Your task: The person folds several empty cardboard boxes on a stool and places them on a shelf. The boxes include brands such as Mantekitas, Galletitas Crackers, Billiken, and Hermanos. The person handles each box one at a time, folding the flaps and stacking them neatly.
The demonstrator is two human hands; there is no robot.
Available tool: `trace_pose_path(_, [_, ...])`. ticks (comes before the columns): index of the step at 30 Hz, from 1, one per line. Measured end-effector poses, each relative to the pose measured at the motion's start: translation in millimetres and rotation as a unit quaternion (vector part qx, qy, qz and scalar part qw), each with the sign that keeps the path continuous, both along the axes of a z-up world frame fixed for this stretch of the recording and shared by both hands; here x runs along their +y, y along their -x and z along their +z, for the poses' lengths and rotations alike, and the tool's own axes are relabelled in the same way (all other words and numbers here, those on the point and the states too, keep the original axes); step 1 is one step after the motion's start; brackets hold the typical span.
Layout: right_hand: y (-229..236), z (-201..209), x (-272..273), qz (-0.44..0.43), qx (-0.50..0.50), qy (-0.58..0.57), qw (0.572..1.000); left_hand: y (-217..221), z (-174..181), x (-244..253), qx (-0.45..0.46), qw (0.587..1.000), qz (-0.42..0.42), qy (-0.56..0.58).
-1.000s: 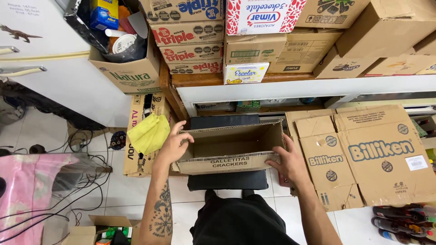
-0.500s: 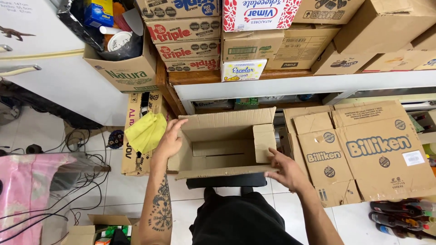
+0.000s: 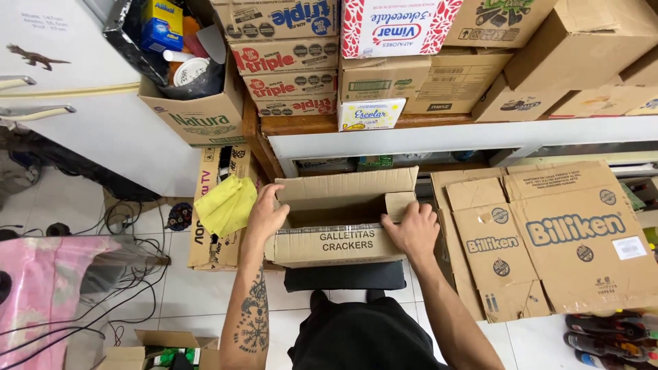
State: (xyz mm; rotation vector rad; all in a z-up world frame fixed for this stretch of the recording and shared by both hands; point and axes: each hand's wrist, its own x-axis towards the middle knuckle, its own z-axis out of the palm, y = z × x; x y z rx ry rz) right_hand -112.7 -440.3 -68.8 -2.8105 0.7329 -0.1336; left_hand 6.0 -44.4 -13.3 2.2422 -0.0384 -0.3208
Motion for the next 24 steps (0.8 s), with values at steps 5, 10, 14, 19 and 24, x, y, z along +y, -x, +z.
trace_pose_path(5, [-33.3, 1.6, 0.6, 0.004, 0.056, 0.033, 0.998, 0.5, -20.8, -18.1, 0.017, 0.991, 0.053, 0.122])
trace_pose_path(10, [-38.8, -5.7, -13.4, 0.024, 0.057, 0.04, 0.997, 13.2, -38.9, -53.3, 0.03, 0.953, 0.115, 0.28])
trace_pose_path(14, [-26.1, -18.2, -31.3, 0.062, 0.029, -0.005, 0.998, 27.7, -18.7, -79.2, -0.022, 0.905, 0.304, 0.297])
trace_pose_path(19, [-7.6, -13.1, -43.8, 0.07, -0.019, -0.073, 0.995, 6.4, -56.7, -80.1, -0.089, 0.922, 0.335, 0.173])
trace_pose_path(24, [3.2, -8.4, -49.1, 0.021, -0.015, -0.136, 0.99, 26.9, -39.4, -61.8, -0.02, 0.966, 0.25, 0.062])
